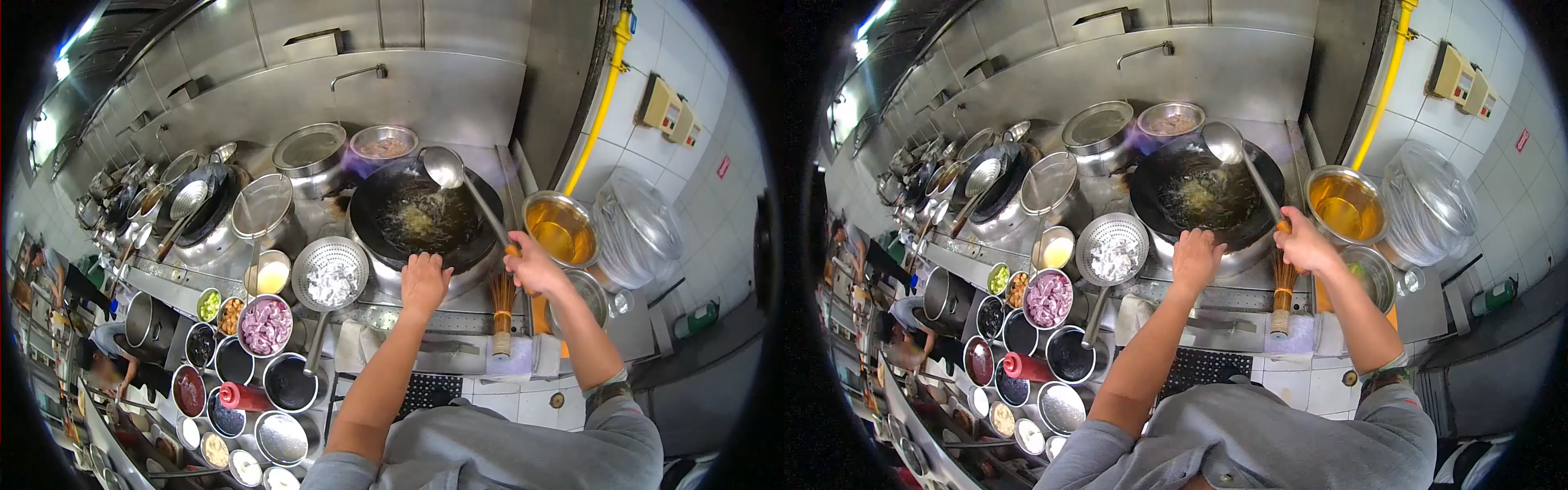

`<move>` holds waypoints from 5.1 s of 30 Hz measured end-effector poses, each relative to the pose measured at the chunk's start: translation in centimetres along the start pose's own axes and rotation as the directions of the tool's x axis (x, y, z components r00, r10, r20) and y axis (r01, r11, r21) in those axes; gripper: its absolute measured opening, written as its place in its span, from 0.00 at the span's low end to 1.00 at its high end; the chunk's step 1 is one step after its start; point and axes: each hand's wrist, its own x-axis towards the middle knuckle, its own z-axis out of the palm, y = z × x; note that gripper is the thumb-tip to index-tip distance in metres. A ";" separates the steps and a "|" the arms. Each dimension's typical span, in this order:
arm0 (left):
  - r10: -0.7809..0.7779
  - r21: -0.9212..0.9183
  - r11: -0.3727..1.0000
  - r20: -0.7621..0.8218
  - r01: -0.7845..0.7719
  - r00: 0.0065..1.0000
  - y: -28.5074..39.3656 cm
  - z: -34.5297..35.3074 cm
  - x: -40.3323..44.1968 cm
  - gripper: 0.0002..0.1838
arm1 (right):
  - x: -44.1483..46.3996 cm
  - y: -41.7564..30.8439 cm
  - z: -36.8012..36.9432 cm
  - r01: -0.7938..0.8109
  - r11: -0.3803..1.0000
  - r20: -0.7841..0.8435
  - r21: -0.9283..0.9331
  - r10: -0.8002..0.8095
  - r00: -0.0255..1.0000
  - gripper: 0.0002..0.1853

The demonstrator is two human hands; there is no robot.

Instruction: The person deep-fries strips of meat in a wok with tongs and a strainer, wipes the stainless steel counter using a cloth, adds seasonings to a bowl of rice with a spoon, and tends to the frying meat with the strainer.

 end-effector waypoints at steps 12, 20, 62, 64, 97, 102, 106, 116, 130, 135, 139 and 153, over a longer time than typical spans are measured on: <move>-0.075 0.191 0.975 -0.190 0.112 0.979 -15.2 -16.5 -1.9 0.30 | 1.2 1.5 2.1 -0.335 0.610 0.311 0.718 0.149 0.939 0.05; -0.498 0.325 0.790 -0.157 0.520 0.853 -26.5 -23.2 -9.5 0.36 | 2.1 -2.9 1.3 -0.585 0.039 0.585 0.810 0.017 0.811 0.05; -0.791 -0.666 0.508 -0.110 0.546 0.602 -31.9 -32.0 -12.7 0.11 | 9.3 -10.2 27.7 0.611 0.728 0.160 -0.310 -0.594 0.789 0.31; -0.771 -0.708 0.481 -0.061 0.517 0.634 -32.0 -30.8 -12.0 0.10 | 8.1 -9.3 25.3 0.538 0.802 0.105 -0.259 -0.530 0.841 0.29; -0.763 -0.644 -0.611 0.635 -0.460 0.125 -22.8 12.2 -41.7 0.20 | 2.2 13.1 -14.5 0.128 0.778 -0.215 -0.616 -0.322 0.922 0.24; -0.919 -0.568 -0.266 0.393 -0.779 0.028 -25.1 14.2 -37.8 0.12 | 1.4 4.7 -2.9 0.521 0.735 0.304 -0.434 -0.425 0.853 0.23; -0.923 -0.557 -0.324 0.363 -0.765 0.126 -23.5 13.8 -38.0 0.08 | -1.3 3.3 6.5 0.546 0.801 0.593 -0.243 -0.323 0.738 0.20; -0.887 -0.700 -0.461 0.373 -0.546 0.271 -15.1 13.0 -38.0 0.02 | -7.4 13.9 34.8 0.503 0.852 0.924 -0.143 -0.068 0.377 0.23; -0.674 -0.821 0.239 0.245 0.519 0.697 -1.0 -6.3 -38.0 0.14 | -16.3 13.1 28.5 0.065 0.996 0.857 0.063 -0.087 0.508 0.14; -0.488 -0.613 0.715 -0.095 0.335 0.867 -0.6 -12.0 -30.0 0.16 | -15.0 5.9 20.6 -0.072 0.956 0.709 0.284 -0.159 0.687 0.15; -0.491 -0.174 0.870 -0.232 0.461 0.840 -6.8 -12.4 -23.8 0.24 | -10.6 0.9 13.8 0.119 0.947 0.505 0.300 -0.263 0.822 0.15; -0.659 -0.276 0.183 0.678 0.943 0.326 -17.1 -10.1 -14.6 0.07 | 10.2 -12.1 14.8 0.864 0.362 0.485 -0.351 -0.718 0.498 0.14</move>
